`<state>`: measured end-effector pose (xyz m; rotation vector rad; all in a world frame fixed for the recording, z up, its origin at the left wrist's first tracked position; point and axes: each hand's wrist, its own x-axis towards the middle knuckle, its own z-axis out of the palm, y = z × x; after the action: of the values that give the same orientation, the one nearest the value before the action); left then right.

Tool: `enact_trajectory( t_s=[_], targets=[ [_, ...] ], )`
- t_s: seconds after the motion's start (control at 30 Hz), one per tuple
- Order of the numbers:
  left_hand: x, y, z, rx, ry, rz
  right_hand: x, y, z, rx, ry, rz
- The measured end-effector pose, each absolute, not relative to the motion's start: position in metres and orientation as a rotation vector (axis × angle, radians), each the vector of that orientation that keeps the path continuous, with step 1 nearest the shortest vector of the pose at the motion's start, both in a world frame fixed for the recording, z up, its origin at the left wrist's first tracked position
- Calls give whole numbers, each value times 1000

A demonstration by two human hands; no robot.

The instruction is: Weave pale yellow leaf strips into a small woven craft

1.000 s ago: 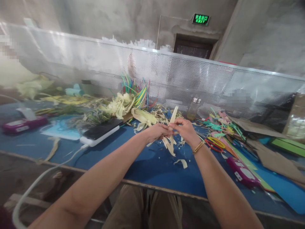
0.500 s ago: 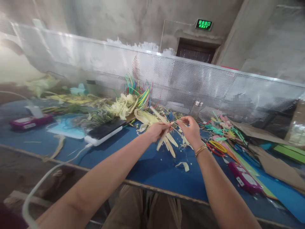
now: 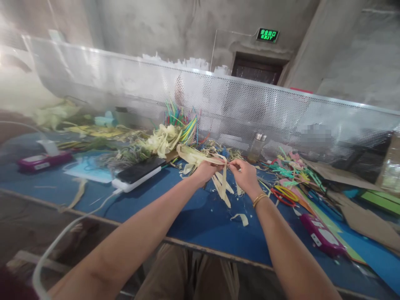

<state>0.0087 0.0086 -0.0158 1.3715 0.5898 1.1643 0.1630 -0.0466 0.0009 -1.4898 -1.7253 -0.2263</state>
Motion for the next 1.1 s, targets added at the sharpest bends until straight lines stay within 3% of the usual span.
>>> enact_trajectory(
  t_s=[0.37, 0.7, 0.93, 1.1],
  targets=[
    [4, 4, -5, 1486, 699, 1266, 148, -60, 10, -1396, -1611, -372],
    [4, 12, -9, 1433, 677, 1172, 147, -46, -7, -1417, -1706, 47],
    [4, 10, -9, 1299, 617, 1167, 147, -60, 10, -1516, -1810, -314],
    [1, 10, -7, 1331, 664, 1220, 150, -62, 12, -1453, -1894, -387]
  ],
)
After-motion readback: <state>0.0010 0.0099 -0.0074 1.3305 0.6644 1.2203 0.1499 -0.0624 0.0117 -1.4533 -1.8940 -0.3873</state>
